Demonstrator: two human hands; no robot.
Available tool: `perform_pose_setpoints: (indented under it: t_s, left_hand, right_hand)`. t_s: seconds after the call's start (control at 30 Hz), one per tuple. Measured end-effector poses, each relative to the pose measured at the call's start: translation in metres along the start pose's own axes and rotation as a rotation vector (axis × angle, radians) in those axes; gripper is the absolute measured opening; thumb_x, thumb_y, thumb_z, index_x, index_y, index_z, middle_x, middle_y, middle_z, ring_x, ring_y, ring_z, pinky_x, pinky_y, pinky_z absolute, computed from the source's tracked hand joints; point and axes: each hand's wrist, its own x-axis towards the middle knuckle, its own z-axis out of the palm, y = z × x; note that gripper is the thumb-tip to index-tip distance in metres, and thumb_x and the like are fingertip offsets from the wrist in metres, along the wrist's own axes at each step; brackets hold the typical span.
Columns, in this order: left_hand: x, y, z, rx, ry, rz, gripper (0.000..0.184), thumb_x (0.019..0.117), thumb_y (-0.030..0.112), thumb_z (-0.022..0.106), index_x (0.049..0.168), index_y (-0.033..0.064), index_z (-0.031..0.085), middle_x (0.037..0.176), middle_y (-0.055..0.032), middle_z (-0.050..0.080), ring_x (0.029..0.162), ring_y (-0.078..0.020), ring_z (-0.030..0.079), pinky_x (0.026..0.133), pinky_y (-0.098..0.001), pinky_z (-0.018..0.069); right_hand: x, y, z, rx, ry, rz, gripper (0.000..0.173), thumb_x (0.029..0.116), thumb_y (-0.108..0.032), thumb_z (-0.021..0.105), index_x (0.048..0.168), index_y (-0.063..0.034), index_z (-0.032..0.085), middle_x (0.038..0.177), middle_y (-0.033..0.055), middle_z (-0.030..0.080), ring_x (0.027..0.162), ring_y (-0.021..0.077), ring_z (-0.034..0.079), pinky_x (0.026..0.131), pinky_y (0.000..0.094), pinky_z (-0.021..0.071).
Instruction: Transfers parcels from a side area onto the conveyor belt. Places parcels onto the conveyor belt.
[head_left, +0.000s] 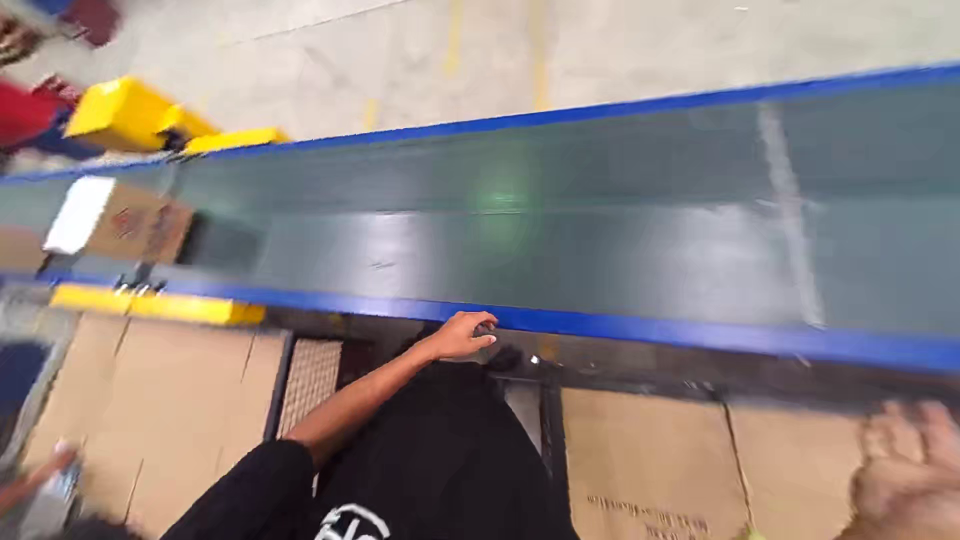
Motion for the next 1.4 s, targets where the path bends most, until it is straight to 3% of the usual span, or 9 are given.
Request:
perform_pose_setpoints:
  t_s: [0.27,0.57,0.7,0.83,0.97,1.07,1.17,1.3,1.4]
  left_hand:
    - [-0.112,-0.096,-0.084,-0.45,0.776,-0.299,0.038,0.1017,0.021,0.06,0.132,-0.0017,0.06,0.122,-0.0177,0.069,0.105,-0.0248,0.071,0.094,-0.0432,0.0586]
    - [-0.29,-0.225,-0.245,-0.442,1.627,-0.497,0.086,0.0927,0.038,0.074,0.156,0.0009,0.03,0.141,-0.0176,0.059,0.122,-0.0271,0.064,0.101,-0.0459,0.0565]
    - [-0.377,-0.29,-0.348,-0.733,1.977,-0.313,0.094,0.0955,0.048,0.068,0.163,0.0118,0.014,0.158,-0.0165,0.042,0.138,-0.0307,0.051,0.107,-0.0527,0.0508]
    - [-0.428,-0.33,-0.448,-0.917,1.966,-0.301,0.098,0.0938,0.065,0.061,0.164,0.0294,0.002,0.164,-0.0157,0.031,0.133,-0.0412,0.054,0.092,-0.0637,0.0558]
    - [-0.424,-0.349,-0.49,-0.939,1.538,-0.402,0.09,0.0926,0.067,0.061,0.163,0.0406,0.011,0.157,-0.0141,0.043,0.128,-0.0423,0.057,0.089,-0.0663,0.0552]
    - [-0.398,-0.33,-0.474,-0.972,1.406,-0.312,0.076,0.0961,0.061,0.059,0.159,0.0329,0.026,0.14,-0.0102,0.061,0.116,-0.0323,0.066,0.086,-0.0552,0.0595]
    - [-0.37,-0.298,-0.44,-0.876,1.471,-0.312,0.067,0.1017,0.051,0.054,0.156,0.0205,0.032,0.13,-0.0137,0.065,0.107,-0.0301,0.07,0.082,-0.0519,0.062]
    - [-0.316,-0.258,-0.4,-0.633,1.326,-0.185,0.06,0.1037,0.04,0.058,0.152,0.0086,0.039,0.129,-0.0067,0.066,0.111,-0.0179,0.068,0.095,-0.0412,0.0591]
    - [-0.254,-0.203,-0.389,-0.471,1.04,-0.02,0.056,0.1062,0.03,0.054,0.151,0.0012,0.038,0.137,-0.0081,0.061,0.121,-0.0147,0.063,0.107,-0.0369,0.0515]
  right_hand:
    - [-0.192,0.17,0.356,-0.035,-0.635,0.53,0.051,0.111,-0.043,0.023,0.151,-0.0144,0.037,0.138,0.0068,0.062,0.116,0.0211,0.067,0.095,0.0397,0.0563]
    - [-0.355,0.22,0.568,-0.504,-1.438,0.21,0.047,0.1041,-0.02,0.053,0.148,-0.0034,0.045,0.13,0.0124,0.068,0.114,0.0234,0.068,0.094,0.0407,0.0587]
    - [-0.388,0.227,0.653,-0.601,-1.59,0.047,0.054,0.1016,-0.027,0.059,0.149,-0.004,0.046,0.135,0.0112,0.065,0.12,0.0191,0.065,0.099,0.0389,0.0564]
    - [-0.441,0.206,0.777,-0.682,-1.725,-0.049,0.074,0.099,-0.044,0.063,0.157,-0.0097,0.034,0.149,0.0136,0.052,0.119,0.0231,0.066,0.089,0.0432,0.0618]
    - [-0.487,0.185,0.888,-0.659,-1.717,0.029,0.088,0.0968,-0.059,0.06,0.164,-0.0265,0.013,0.162,0.0151,0.035,0.114,0.0354,0.068,0.078,0.0557,0.0636]
    - [-0.497,0.169,0.921,-0.654,-1.686,0.173,0.085,0.0974,-0.068,0.051,0.164,-0.0378,0.009,0.163,0.0134,0.034,0.124,0.0437,0.059,0.081,0.0692,0.0567]
    - [-0.486,0.188,0.906,-0.526,-1.577,0.173,0.072,0.0991,-0.055,0.059,0.156,-0.022,0.032,0.137,0.0167,0.06,0.111,0.0322,0.068,0.082,0.0564,0.0605]
    - [-0.43,0.156,0.791,-0.236,-1.254,0.181,0.056,0.0994,-0.024,0.068,0.144,-0.002,0.043,0.116,0.0185,0.07,0.101,0.0225,0.071,0.09,0.042,0.0601]
    - [-0.391,0.145,0.681,0.088,-0.965,0.21,0.056,0.101,-0.014,0.061,0.146,0.0078,0.035,0.127,0.0247,0.063,0.112,0.0249,0.068,0.099,0.0432,0.057]
